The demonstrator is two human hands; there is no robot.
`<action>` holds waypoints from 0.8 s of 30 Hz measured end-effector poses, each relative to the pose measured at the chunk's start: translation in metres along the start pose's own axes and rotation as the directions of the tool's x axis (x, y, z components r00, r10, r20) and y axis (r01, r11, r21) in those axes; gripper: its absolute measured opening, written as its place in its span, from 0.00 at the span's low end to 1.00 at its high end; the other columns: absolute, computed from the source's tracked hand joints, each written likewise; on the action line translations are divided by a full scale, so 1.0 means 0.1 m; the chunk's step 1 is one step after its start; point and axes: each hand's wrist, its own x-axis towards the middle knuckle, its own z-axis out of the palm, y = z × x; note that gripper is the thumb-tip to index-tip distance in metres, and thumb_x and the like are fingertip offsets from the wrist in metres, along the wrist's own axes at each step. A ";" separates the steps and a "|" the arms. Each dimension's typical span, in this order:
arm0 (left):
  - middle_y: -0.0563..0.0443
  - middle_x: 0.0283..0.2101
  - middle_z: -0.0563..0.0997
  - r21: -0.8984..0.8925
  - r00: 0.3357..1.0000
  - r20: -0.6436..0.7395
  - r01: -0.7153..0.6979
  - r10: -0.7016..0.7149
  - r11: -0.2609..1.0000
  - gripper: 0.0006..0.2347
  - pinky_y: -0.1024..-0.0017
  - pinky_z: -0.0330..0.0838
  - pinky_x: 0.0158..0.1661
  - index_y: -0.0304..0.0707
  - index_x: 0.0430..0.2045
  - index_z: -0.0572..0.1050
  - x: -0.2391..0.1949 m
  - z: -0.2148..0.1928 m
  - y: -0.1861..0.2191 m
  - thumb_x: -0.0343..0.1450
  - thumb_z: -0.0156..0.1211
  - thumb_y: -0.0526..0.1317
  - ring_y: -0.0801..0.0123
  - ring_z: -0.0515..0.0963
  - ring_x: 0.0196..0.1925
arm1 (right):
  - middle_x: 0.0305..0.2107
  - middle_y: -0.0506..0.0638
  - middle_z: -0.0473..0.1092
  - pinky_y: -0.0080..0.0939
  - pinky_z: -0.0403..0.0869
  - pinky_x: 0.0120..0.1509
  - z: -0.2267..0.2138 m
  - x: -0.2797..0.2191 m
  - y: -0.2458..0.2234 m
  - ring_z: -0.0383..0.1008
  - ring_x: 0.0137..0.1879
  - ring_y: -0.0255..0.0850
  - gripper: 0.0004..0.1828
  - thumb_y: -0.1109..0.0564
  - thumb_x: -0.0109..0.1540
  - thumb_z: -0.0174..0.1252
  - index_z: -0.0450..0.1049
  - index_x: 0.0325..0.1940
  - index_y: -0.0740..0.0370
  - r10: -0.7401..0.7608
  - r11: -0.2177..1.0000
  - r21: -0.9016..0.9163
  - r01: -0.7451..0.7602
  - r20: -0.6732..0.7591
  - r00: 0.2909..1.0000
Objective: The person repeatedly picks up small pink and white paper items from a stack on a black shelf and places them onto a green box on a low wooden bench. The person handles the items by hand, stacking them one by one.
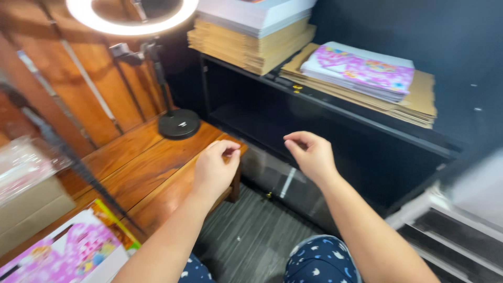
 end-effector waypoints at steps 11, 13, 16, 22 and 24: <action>0.56 0.30 0.79 -0.021 0.938 0.260 -0.231 0.228 0.973 0.03 0.62 0.78 0.44 0.53 0.29 0.80 1.21 0.86 1.30 0.69 0.60 0.44 0.59 0.83 0.41 | 0.27 0.36 0.77 0.31 0.75 0.42 -1.77 0.52 0.24 0.76 0.36 0.30 0.07 0.52 0.61 0.69 0.84 0.42 0.40 -0.249 0.890 -0.447 0.085 -0.321 0.914; 0.55 0.31 0.79 -0.019 0.924 0.241 -0.301 0.297 0.953 0.03 0.61 0.78 0.45 0.52 0.29 0.80 1.40 0.96 1.52 0.69 0.61 0.43 0.58 0.83 0.42 | 0.27 0.38 0.76 0.33 0.75 0.42 -1.97 0.60 0.24 0.76 0.35 0.32 0.07 0.53 0.61 0.69 0.84 0.42 0.41 -0.291 0.856 -0.509 0.088 -0.334 0.896; 0.51 0.34 0.80 -0.035 0.902 0.189 -0.388 0.387 0.921 0.03 0.58 0.77 0.48 0.48 0.30 0.81 1.58 1.13 1.80 0.68 0.62 0.41 0.53 0.82 0.46 | 0.29 0.44 0.75 0.34 0.77 0.41 -2.16 0.72 0.18 0.76 0.36 0.36 0.08 0.59 0.60 0.69 0.84 0.42 0.49 -0.345 0.820 -0.560 0.115 -0.325 0.881; 0.57 0.43 0.77 0.072 0.829 0.311 -0.508 0.465 0.858 0.05 0.53 0.72 0.55 0.54 0.36 0.81 1.76 1.46 2.09 0.70 0.61 0.42 0.59 0.77 0.55 | 0.41 0.51 0.74 0.47 0.79 0.50 -2.24 0.87 0.05 0.79 0.46 0.46 0.11 0.55 0.60 0.69 0.82 0.47 0.52 -0.328 0.659 -0.745 0.104 -0.160 0.931; 0.56 0.48 0.76 0.081 0.788 0.358 -0.561 0.501 0.824 0.07 0.53 0.69 0.57 0.55 0.41 0.80 1.77 1.55 2.13 0.71 0.62 0.43 0.59 0.74 0.58 | 0.51 0.55 0.73 0.55 0.75 0.61 -2.20 0.90 0.01 0.75 0.60 0.54 0.15 0.55 0.63 0.66 0.80 0.54 0.49 -0.192 0.632 -0.770 0.085 -0.050 0.980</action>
